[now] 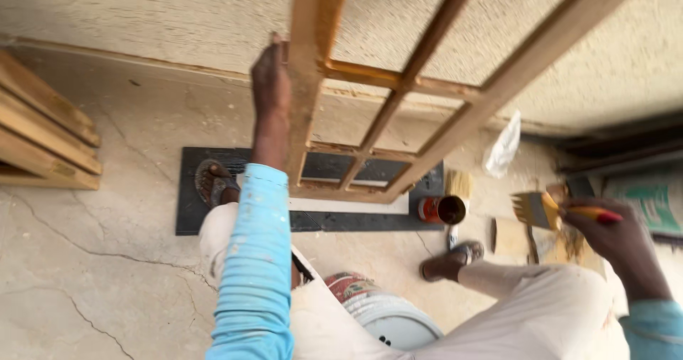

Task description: The person applies varnish to a wooden frame using a paintbrush. They repeatedly dip the brush into a can of varnish and spread it evenly across the frame's surface.

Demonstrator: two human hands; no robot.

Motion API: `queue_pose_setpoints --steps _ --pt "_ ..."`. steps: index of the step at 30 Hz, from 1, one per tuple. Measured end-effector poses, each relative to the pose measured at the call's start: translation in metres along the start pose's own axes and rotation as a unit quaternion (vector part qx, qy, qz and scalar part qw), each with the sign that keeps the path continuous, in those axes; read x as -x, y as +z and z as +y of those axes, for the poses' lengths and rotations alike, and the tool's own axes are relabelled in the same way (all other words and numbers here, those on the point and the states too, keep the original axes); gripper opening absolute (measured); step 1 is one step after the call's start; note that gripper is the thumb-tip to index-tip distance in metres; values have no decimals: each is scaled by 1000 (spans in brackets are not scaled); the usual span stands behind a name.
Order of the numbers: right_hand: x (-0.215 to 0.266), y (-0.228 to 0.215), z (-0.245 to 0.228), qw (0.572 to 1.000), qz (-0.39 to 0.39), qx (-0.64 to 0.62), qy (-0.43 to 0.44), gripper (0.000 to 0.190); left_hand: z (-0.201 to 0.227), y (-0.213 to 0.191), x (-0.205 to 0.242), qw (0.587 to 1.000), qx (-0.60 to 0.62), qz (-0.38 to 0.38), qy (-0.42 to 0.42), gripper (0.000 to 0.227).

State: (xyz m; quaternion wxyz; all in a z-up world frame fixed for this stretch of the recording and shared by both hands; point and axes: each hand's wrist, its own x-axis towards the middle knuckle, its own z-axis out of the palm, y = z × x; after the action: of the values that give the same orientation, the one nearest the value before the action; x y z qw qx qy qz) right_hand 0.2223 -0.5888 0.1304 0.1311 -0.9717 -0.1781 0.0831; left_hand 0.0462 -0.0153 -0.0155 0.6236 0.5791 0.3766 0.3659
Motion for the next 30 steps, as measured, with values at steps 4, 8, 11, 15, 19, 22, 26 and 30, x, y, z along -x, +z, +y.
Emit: queue_pose_setpoints --steps 4,8,11,15,19,22,26,30 --pt "-30 82 73 947 65 -300 95 31 -15 2 -9 993 49 -21 -104 79" --pt "-48 172 99 919 97 -342 170 16 -26 1 -14 984 172 -27 24 76" --pt "-50 220 115 911 102 -353 190 15 -28 -3 -15 989 145 -15 33 78" --pt "-64 258 136 929 101 -291 205 17 -29 -18 -12 982 174 -53 52 74" --pt "-54 283 140 923 101 -308 207 17 -32 -26 -8 975 194 -92 63 71" --pt "-62 290 133 921 96 -313 210 16 -30 -28 -8 975 190 -97 68 73" --pt "-69 281 133 868 109 -410 258 20 -30 -29 -7 976 185 -99 59 76" --pt "-64 265 135 802 134 -496 304 24 -31 -27 -9 977 194 -80 39 78"
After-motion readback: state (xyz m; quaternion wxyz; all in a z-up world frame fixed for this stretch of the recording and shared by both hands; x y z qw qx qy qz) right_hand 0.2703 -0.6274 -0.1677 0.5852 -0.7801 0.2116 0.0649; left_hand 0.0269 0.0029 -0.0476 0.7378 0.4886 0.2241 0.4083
